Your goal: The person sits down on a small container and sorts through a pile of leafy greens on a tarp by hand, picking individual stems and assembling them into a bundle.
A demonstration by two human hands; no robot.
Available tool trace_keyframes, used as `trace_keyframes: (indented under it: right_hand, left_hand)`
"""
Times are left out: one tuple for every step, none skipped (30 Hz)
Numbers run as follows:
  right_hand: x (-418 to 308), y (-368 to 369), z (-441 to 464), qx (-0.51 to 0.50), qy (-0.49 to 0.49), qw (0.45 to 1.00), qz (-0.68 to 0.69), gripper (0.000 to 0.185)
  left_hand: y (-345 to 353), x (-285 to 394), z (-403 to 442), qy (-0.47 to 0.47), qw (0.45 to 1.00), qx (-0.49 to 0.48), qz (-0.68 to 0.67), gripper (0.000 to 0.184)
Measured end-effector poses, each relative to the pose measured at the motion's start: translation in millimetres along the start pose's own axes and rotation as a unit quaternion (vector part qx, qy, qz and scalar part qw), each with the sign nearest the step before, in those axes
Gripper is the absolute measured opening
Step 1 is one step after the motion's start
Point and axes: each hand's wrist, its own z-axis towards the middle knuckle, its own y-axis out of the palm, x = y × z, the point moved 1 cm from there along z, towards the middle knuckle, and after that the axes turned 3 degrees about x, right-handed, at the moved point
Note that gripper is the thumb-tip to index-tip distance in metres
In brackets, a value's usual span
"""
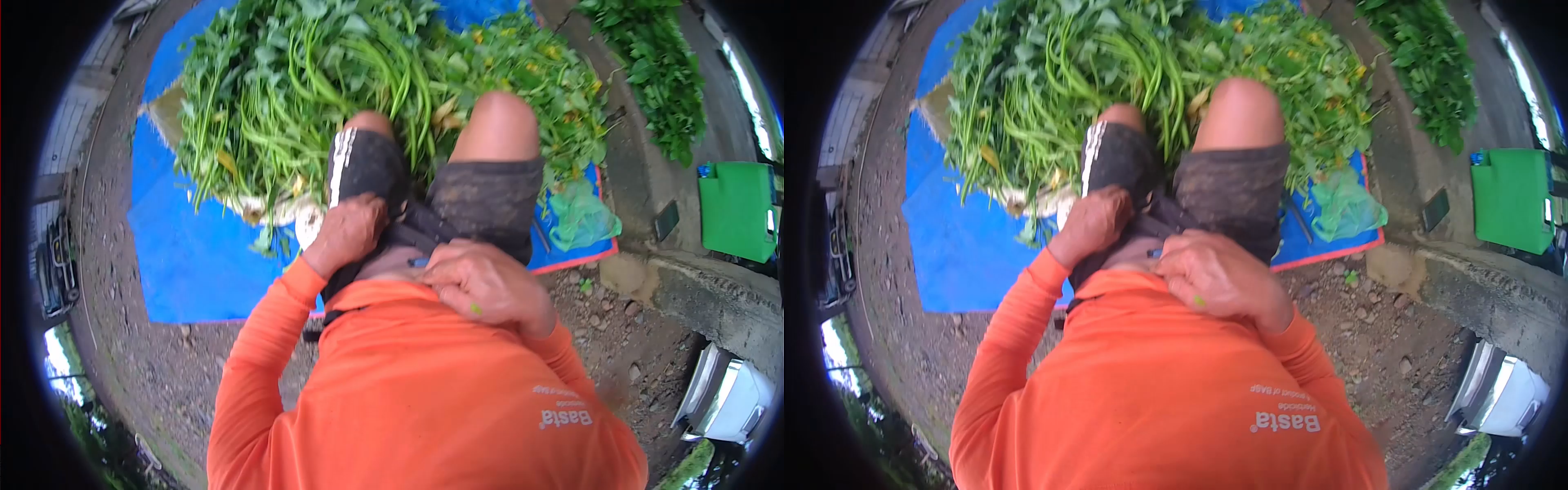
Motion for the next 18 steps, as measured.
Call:
trace_keyframes:
  right_hand:
    - [-3.9, -0.7, -2.5, 0.019, -0.005, 1.0, -0.017, 0.027]
    - [0.4, 3.6, -2.9, 0.038, -0.028, 0.999, -0.026, 0.027]
    - [0.6, 1.3, -1.7, 0.035, -0.023, 0.999, -0.019, 0.027]
    - [7.8, 3.8, -0.1, 0.018, -0.021, 1.0, -0.012, 0.027]
    - [6.6, 4.1, -0.4, 0.037, -0.015, 0.999, 0.002, 0.029]
    - [7.4, 5.6, -0.1, 0.046, -0.019, 0.999, 0.001, 0.026]
    - [9.8, 6.6, 1.0, 0.055, -0.023, 0.998, 0.002, 0.024]
    - [11.8, 6.3, 1.7, 0.056, -0.026, 0.998, 0.001, 0.025]
    - [13.3, 6.8, 1.7, 0.055, -0.028, 0.998, 0.002, 0.025]
    - [15.3, 7.1, 2.7, 0.053, -0.032, 0.998, 0.002, 0.026]
    - [18.3, 8.2, 4.2, 0.049, -0.038, 0.998, 0.0, 0.026]
    - [21.7, 9.8, 4.9, 0.044, -0.043, 0.998, -0.002, 0.027]
    - [22.6, 8.3, 5.7, 0.038, -0.047, 0.998, -0.001, 0.027]
    - [24.5, 6.3, 6.3, 0.019, -0.039, 0.999, -0.003, 0.031]
    - [24.8, 6.2, 6.5, 0.019, -0.036, 0.999, 0.0, 0.031]
    - [25.2, 6.8, 6.7, 0.018, -0.033, 0.999, 0.002, 0.031]
    - [26.3, 6.9, 7.6, 0.017, -0.031, 0.999, 0.003, 0.031]
    - [29.7, 8.3, 8.2, 0.024, -0.044, 0.999, -0.002, 0.031]
  left_hand:
    - [2.1, -3.2, 0.1, 0.009, 1.0, 0.005, 0.015, 0.008]
    - [2.3, -4.8, 1.5, 0.008, 1.0, 0.016, 0.007, 0.006]
    - [-2.1, -1.1, 2.4, -0.003, 1.0, 0.009, 0.005, 0.007]
    - [-7.6, 4.1, 3.1, -0.01, 1.0, -0.007, 0.018, 0.009]
    - [-6.1, 3.2, 3.5, 0.007, 0.999, -0.011, 0.036, 0.011]
    - [-7.9, 4.3, 3.2, 0.018, 0.999, -0.008, 0.033, 0.011]
    - [-10.7, 7.0, 3.5, 0.012, 0.999, -0.017, 0.04, 0.012]
    - [-10.8, 7.2, 4.2, 0.011, 0.999, -0.019, 0.045, 0.012]
    - [-9.1, 7.3, 2.1, 0.008, 0.999, -0.022, 0.048, 0.013]
    - [-8.2, 7.2, -0.5, 0.009, 0.999, -0.019, 0.042, 0.014]
    - [-7.9, 6.0, -0.8, 0.01, 0.999, -0.014, 0.037, 0.015]
    - [-6.8, 4.7, 0.0, 0.012, 0.999, -0.009, 0.031, 0.016]
    - [-6.2, 5.2, 0.0, 0.013, 0.999, -0.005, 0.033, 0.016]
    - [-5.8, 5.1, -0.4, 0.012, 0.999, -0.011, 0.039, 0.016]
    - [-7.3, 7.4, -0.5, 0.009, 0.999, -0.016, 0.046, 0.016]
    - [-6.9, 7.6, -1.2, 0.01, 0.999, -0.017, 0.047, 0.016]
    - [-6.1, 6.7, -0.8, 0.01, 0.999, -0.018, 0.048, 0.016]
    - [-6.5, 6.4, -0.7, 0.011, 0.999, -0.019, 0.048, 0.016]
